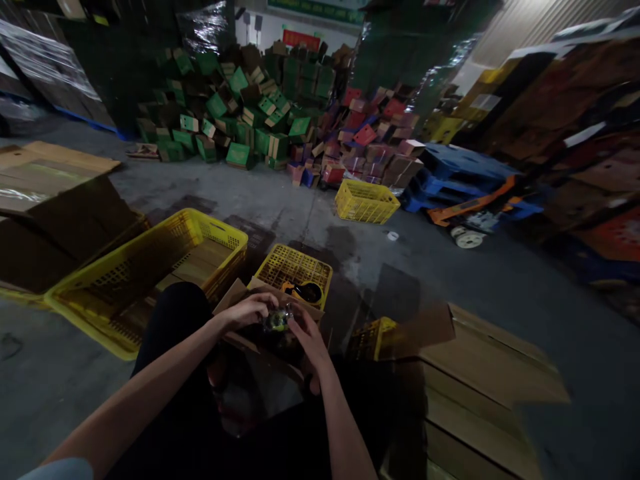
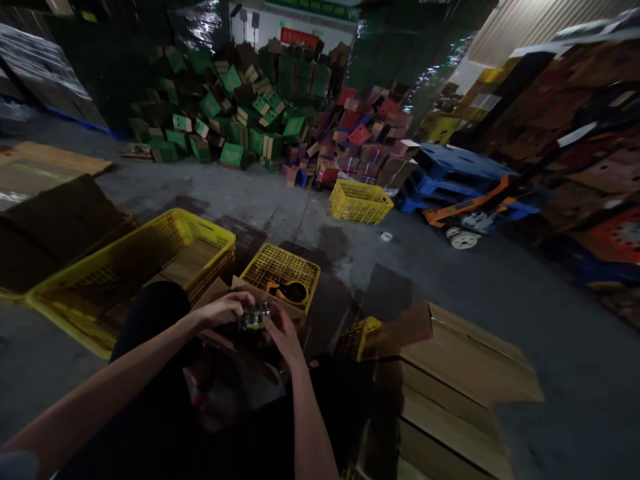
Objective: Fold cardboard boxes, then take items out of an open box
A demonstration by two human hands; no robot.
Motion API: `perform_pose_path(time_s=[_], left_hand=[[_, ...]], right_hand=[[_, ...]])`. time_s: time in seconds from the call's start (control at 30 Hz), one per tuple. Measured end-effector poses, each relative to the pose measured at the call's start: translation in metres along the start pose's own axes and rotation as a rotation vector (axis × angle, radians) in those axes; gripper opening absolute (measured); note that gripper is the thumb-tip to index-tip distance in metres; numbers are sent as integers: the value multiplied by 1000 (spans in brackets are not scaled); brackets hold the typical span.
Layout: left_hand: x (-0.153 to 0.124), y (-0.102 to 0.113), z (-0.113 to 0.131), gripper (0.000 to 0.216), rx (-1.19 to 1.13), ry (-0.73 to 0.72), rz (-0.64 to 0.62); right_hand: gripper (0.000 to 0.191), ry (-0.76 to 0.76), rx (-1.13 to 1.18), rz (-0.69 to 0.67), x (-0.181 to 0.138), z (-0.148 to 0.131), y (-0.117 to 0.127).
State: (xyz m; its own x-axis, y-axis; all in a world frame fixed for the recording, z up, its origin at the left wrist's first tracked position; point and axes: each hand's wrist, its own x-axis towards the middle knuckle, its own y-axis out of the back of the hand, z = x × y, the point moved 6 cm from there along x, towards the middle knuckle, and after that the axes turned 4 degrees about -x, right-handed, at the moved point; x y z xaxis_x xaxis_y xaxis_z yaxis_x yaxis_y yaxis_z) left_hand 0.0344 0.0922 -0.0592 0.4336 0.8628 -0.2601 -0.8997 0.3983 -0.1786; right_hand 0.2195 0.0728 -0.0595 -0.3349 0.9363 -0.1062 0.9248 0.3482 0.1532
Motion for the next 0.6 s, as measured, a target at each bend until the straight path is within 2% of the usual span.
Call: perform_pose_path(time_s=[0.07,0.1,0.27,0.37,0.47,0.6], left_hand=[[2,0,-8,44,-106,12,40],[3,3,-13,45,-88,23,73],[9,34,-37,45,271,81,340],[9,56,-41,47,411,46,437],[9,67,-41,56,576,5,447],[13,59,-51,62,757,21,331]], right_hand=[[57,-72,36,-25,-1,5,-1],[55,-82,28,-26,-1,7,0],[45,-7,-99,103,4,13,17],[42,28,-165,178,7,15,26],[36,46,-217,228,9,17,31],[28,91,-307,210,10,16,27]])
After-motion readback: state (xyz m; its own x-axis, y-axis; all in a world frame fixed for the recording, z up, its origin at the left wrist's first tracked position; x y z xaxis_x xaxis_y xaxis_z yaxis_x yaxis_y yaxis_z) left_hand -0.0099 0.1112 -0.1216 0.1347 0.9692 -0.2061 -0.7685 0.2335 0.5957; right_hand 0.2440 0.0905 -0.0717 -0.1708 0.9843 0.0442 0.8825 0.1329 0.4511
